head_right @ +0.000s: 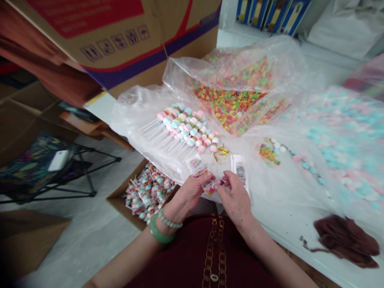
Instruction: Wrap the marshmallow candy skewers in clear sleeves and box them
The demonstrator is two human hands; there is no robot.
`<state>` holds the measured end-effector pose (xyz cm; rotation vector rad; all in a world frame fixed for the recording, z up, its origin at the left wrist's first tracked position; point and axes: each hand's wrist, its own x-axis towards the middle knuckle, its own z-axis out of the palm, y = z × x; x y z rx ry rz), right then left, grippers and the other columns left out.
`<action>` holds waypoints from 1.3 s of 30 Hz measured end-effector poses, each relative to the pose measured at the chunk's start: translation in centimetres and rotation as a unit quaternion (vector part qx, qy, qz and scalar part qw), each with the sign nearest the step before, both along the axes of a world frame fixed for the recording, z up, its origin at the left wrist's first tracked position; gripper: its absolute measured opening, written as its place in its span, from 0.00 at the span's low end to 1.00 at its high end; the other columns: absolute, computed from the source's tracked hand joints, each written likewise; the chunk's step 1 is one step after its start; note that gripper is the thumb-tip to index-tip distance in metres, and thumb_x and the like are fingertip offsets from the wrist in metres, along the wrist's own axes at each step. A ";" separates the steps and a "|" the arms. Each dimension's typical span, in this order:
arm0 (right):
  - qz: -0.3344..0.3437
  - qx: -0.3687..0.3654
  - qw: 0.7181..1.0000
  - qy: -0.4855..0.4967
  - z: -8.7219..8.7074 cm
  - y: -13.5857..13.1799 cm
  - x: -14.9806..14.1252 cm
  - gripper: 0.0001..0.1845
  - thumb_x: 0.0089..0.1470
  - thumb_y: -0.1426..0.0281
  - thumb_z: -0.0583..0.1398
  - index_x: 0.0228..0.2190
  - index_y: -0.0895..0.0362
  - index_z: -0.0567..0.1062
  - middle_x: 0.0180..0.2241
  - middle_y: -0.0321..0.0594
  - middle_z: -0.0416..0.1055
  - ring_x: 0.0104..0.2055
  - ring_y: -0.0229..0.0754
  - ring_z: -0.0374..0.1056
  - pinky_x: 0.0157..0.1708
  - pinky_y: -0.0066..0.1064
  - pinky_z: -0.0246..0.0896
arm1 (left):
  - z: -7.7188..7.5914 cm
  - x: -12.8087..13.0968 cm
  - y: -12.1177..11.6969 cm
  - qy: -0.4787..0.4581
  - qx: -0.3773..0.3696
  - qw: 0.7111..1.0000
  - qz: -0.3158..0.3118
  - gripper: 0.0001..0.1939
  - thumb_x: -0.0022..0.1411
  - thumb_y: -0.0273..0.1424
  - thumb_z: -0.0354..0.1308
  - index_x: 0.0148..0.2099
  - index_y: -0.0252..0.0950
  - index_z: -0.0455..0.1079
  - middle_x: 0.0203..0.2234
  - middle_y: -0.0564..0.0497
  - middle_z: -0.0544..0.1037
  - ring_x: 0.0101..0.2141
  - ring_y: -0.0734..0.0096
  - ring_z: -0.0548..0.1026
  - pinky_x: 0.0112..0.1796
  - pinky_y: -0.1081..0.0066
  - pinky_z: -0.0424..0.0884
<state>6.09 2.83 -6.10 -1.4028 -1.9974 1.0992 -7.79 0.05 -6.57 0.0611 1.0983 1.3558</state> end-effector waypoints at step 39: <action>-0.109 -0.114 0.983 0.091 -2.2 5.7 -4.2 0.03 0.44 0.70 0.54 0.24 0.55 0.67 0.18 0.30 0.64 0.22 0.38 0.62 0.25 0.28 0.55 | 1.4 -5.3 -5.3 -0.060 -0.023 0.995 -0.082 0.14 0.49 0.30 0.65 0.38 0.32 0.67 0.32 0.43 0.78 0.28 0.62 0.77 0.32 0.63 0.74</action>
